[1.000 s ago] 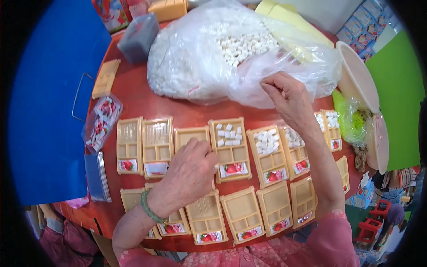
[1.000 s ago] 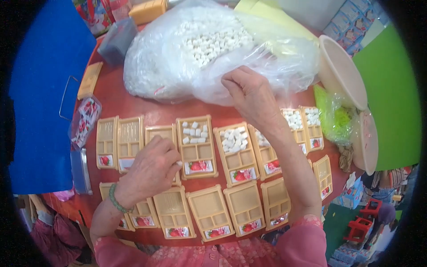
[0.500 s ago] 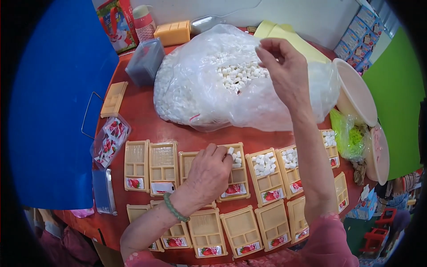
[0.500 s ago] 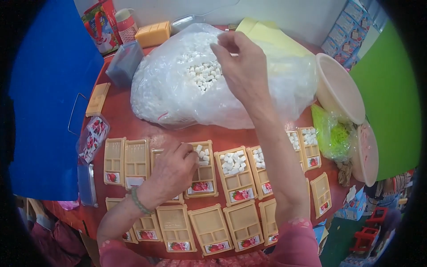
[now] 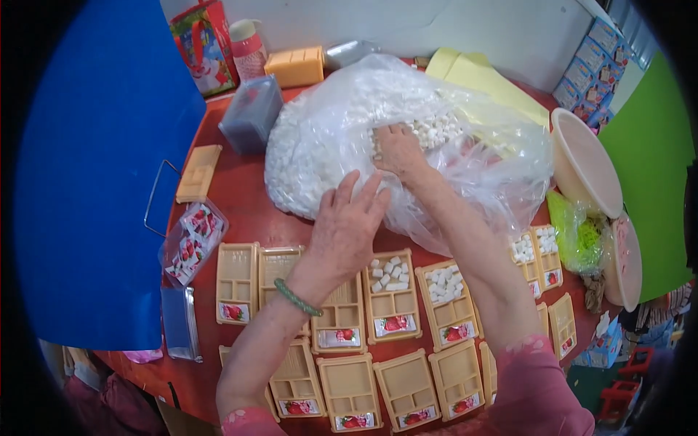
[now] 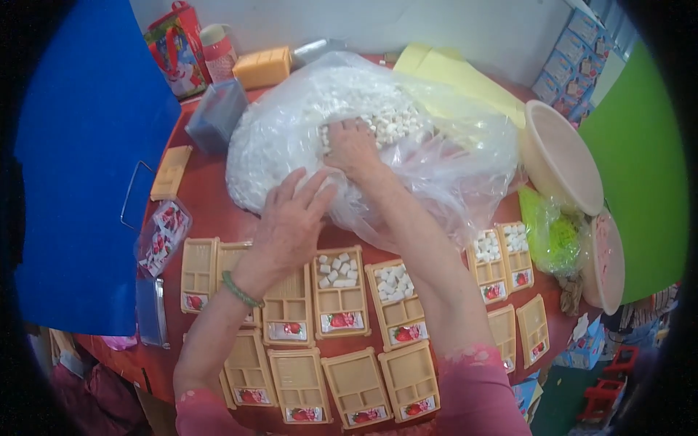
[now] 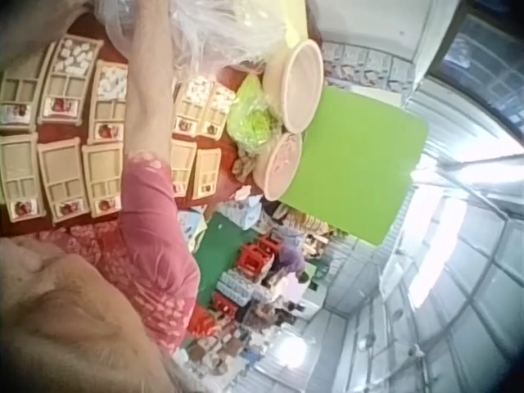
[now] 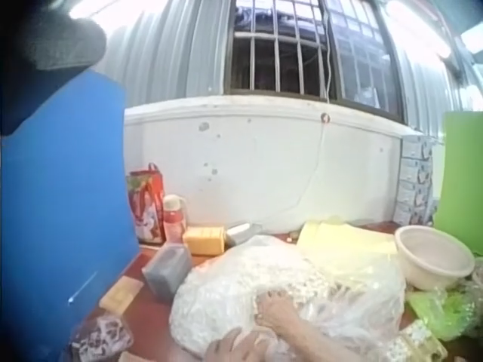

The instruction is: Applying stickers to plastic trays and filling compartments with small white parts.

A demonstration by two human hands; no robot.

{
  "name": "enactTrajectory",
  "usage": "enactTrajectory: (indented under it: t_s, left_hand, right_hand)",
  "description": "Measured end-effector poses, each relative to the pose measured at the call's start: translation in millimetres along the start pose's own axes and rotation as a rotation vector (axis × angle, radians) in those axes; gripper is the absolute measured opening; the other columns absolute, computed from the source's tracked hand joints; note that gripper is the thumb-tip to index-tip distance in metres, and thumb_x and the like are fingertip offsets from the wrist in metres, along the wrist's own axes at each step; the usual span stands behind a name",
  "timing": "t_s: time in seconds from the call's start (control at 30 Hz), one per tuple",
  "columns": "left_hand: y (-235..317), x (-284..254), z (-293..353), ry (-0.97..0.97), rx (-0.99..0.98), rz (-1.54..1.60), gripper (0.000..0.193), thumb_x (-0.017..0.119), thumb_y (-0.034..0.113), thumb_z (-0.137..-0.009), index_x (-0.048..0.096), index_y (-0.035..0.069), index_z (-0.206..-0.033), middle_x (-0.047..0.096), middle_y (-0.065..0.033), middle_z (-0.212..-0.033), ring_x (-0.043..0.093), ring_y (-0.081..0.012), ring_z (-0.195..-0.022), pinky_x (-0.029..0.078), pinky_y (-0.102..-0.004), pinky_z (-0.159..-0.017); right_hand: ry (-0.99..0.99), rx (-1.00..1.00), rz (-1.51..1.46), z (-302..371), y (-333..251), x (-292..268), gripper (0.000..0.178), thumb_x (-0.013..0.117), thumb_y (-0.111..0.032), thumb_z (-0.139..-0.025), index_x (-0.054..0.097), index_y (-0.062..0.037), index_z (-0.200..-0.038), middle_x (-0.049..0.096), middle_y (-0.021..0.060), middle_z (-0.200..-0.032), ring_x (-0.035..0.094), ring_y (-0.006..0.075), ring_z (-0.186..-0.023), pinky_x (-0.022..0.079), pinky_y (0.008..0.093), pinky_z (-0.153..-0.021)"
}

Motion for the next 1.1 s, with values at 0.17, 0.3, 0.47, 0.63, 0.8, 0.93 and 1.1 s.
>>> enactTrajectory:
  t_s: [0.17,0.3,0.47,0.63,0.8,0.93,1.1]
  left_hand:
    - [-10,-1,-8,0.128,0.105,-0.057,0.013,0.057,0.002,-0.069,0.059,0.005,-0.082,0.057,-0.0104,-0.106,0.047,-0.0306,-0.110,0.040,-0.0418,-0.087]
    - [-18,11,-11,0.086,0.097,0.030,0.013,0.057,0.003,-0.070,0.060,0.005,-0.083,0.059,-0.0083,-0.101,0.051,-0.0277,-0.104,0.041,-0.0401,-0.085]
    - [-15,9,-11,0.009,0.046,0.052,0.013,0.059,0.005,-0.071,0.062,0.006,-0.084,0.061,-0.0067,-0.102,0.053,-0.0264,-0.100,0.043,-0.0396,-0.084]
    - [-20,8,1,0.147,0.023,0.142,0.021,0.060,0.002,-0.072,0.063,0.005,-0.092,0.062,-0.0095,-0.108,0.052,-0.0283,-0.109,0.043,-0.0397,-0.088]
    - [-13,-21,20,0.458,0.065,0.266,0.039,0.057,-0.007,-0.070,0.060,0.001,-0.108,0.061,-0.0153,-0.111,0.053,-0.0322,-0.113,0.044,-0.0413,-0.091]
    - [-8,-8,42,0.020,-0.272,0.973,0.059,0.057,-0.003,-0.069,0.046,-0.004,-0.128,0.056,-0.0233,-0.120,0.053,-0.0318,-0.117,0.042,-0.0366,-0.098]
    - [5,-2,60,-0.242,-0.099,0.869,0.083,0.065,0.007,-0.071,0.024,-0.002,-0.143,0.042,-0.0237,-0.138,0.044,-0.0319,-0.127,0.033,-0.0369,-0.108]
  right_hand:
    - [-0.045,-0.185,-0.110,-7,-6,4,0.033,0.061,-0.016,-0.073,0.058,-0.0022,-0.103,0.061,0.0233,-0.098,0.060,0.0408,-0.088,0.049,0.0436,-0.082]
    - [-0.115,-0.128,-0.292,-18,10,-17,0.032,0.064,-0.030,-0.081,0.064,-0.0022,-0.096,0.067,0.0182,-0.076,0.064,0.0339,-0.068,0.051,0.0407,-0.068]
    - [-0.232,0.363,-0.778,0,11,-76,0.036,0.065,-0.038,-0.086,0.063,-0.0027,-0.094,0.058,0.0032,-0.070,0.052,0.0072,-0.054,0.040,0.0229,-0.046]
    - [-0.282,0.271,-1.166,70,-48,-125,0.021,0.066,-0.027,-0.087,0.063,-0.0068,-0.091,0.056,-0.0024,-0.071,0.051,0.0037,-0.059,0.038,0.0194,-0.048]
    - [-0.698,0.099,-0.953,126,-69,-119,0.019,0.066,-0.029,-0.088,0.064,-0.0096,-0.090,0.062,-0.0002,-0.077,0.055,0.0070,-0.066,0.043,0.0235,-0.057]
    - [-0.649,-0.062,-0.714,142,-65,-103,0.024,0.068,-0.029,-0.085,0.063,-0.0058,-0.091,0.064,0.0064,-0.083,0.058,0.0147,-0.074,0.046,0.0303,-0.067]
    - [-0.875,-0.003,-0.561,140,-76,-106,0.029,0.070,-0.028,-0.082,0.062,-0.0032,-0.095,0.066,0.0118,-0.089,0.061,0.0201,-0.082,0.046,0.0333,-0.073]
Point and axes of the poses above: each hand's wrist, its own z-axis away from the middle knuckle, its own x-axis out of the palm, y = z × x, the point moved 3 cm from there along -z, towards the middle knuckle
